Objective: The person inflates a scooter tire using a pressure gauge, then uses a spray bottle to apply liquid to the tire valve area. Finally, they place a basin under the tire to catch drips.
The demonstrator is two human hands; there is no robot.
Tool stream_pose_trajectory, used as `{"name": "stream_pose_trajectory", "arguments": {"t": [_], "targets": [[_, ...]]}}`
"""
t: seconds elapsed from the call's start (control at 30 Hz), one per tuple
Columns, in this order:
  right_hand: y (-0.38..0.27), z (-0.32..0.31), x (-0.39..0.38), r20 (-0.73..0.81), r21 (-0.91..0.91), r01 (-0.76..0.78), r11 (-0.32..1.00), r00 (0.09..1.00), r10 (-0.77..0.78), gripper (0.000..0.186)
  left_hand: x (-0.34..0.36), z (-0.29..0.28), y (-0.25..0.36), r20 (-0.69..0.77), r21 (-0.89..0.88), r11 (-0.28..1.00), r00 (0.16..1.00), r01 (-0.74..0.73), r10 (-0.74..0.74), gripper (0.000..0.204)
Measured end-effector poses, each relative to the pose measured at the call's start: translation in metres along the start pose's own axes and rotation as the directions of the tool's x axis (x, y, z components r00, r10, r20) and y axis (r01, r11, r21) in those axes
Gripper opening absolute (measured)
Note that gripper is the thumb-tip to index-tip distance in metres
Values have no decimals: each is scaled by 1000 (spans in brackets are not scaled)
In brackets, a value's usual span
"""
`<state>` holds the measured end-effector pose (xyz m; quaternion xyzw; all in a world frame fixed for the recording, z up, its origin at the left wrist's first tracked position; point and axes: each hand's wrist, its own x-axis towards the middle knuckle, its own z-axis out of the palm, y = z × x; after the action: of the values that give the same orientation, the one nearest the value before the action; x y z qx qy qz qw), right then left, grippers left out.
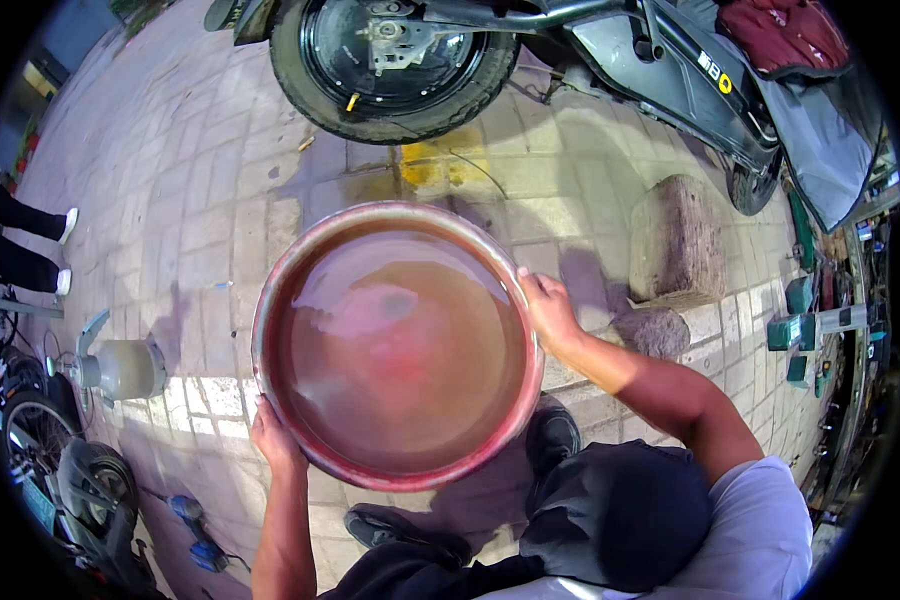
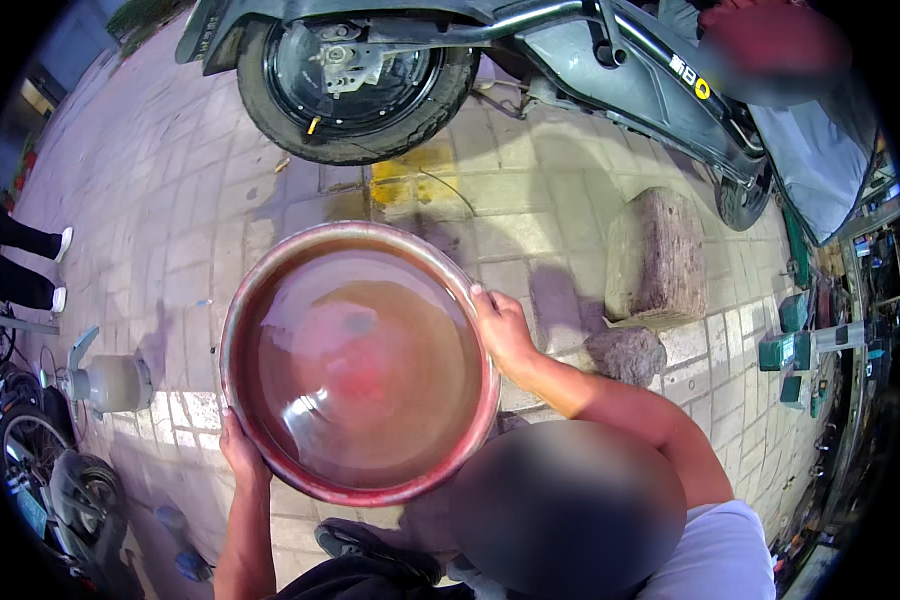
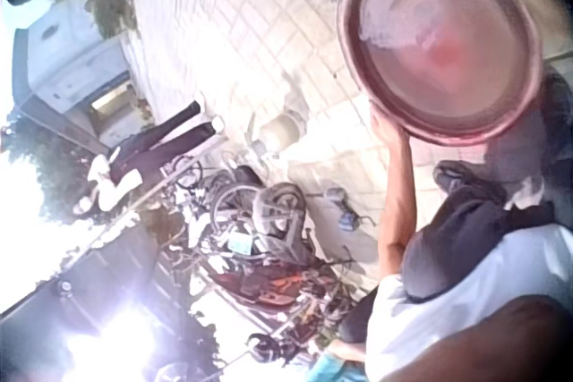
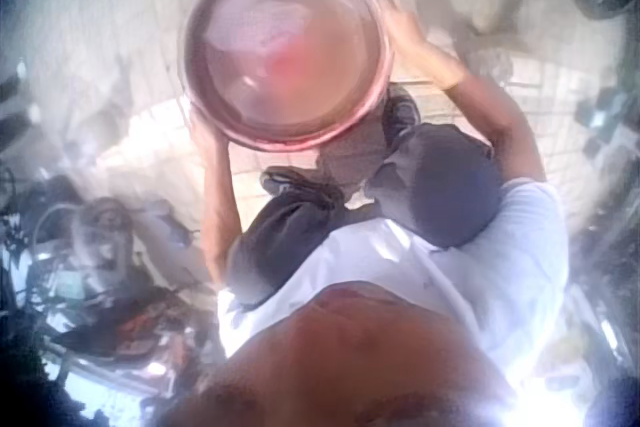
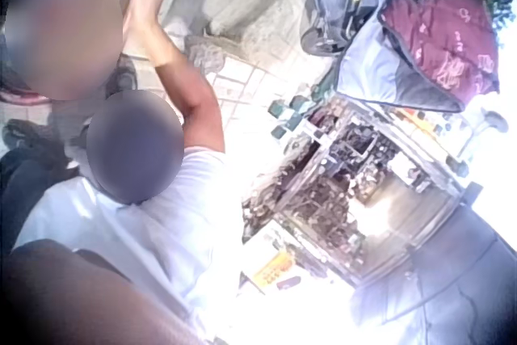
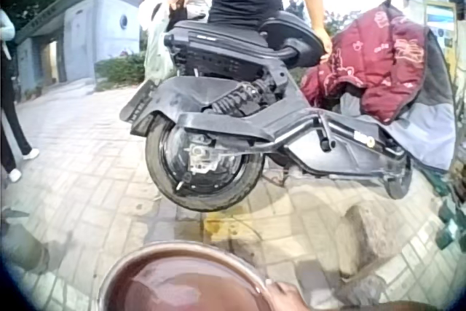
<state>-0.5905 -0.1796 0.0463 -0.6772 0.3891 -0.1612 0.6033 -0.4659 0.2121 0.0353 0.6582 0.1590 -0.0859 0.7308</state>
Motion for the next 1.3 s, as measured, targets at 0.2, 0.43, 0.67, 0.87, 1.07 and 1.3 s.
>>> {"name": "stream_pose_trajectory", "arguments": {"t": [0.2, 0.43, 0.67, 0.87, 1.07, 1.3], "targets": [[0, 15, 50, -40, 193, -30, 981, 998, 39, 39, 48, 30, -5, 47, 64, 997, 998, 34, -37, 49], [-2, 11, 89, -64, 65, -82, 995, 994, 86, 42, 82, 66, -5, 22, 161, 985, 997, 67, -71, 52], [-5, 13, 113, -99, 52, -64, 997, 993, 69, 43, 109, 84, -2, -16, 249, 966, 998, 69, -67, 54], [-12, 14, 126, -148, 98, -95, 991, 983, 109, 42, 132, 96, -4, 25, 254, 967, 999, 18, -25, 52], [-12, 13, 138, -139, 97, -87, 992, 985, 100, 40, 137, 108, 5, 8, 287, 957, 999, 48, -52, 54], [-15, 17, 151, -144, 65, -86, 994, 985, 95, 42, 147, 121, 13, 4, 299, 954, 999, 34, -37, 56]]}}
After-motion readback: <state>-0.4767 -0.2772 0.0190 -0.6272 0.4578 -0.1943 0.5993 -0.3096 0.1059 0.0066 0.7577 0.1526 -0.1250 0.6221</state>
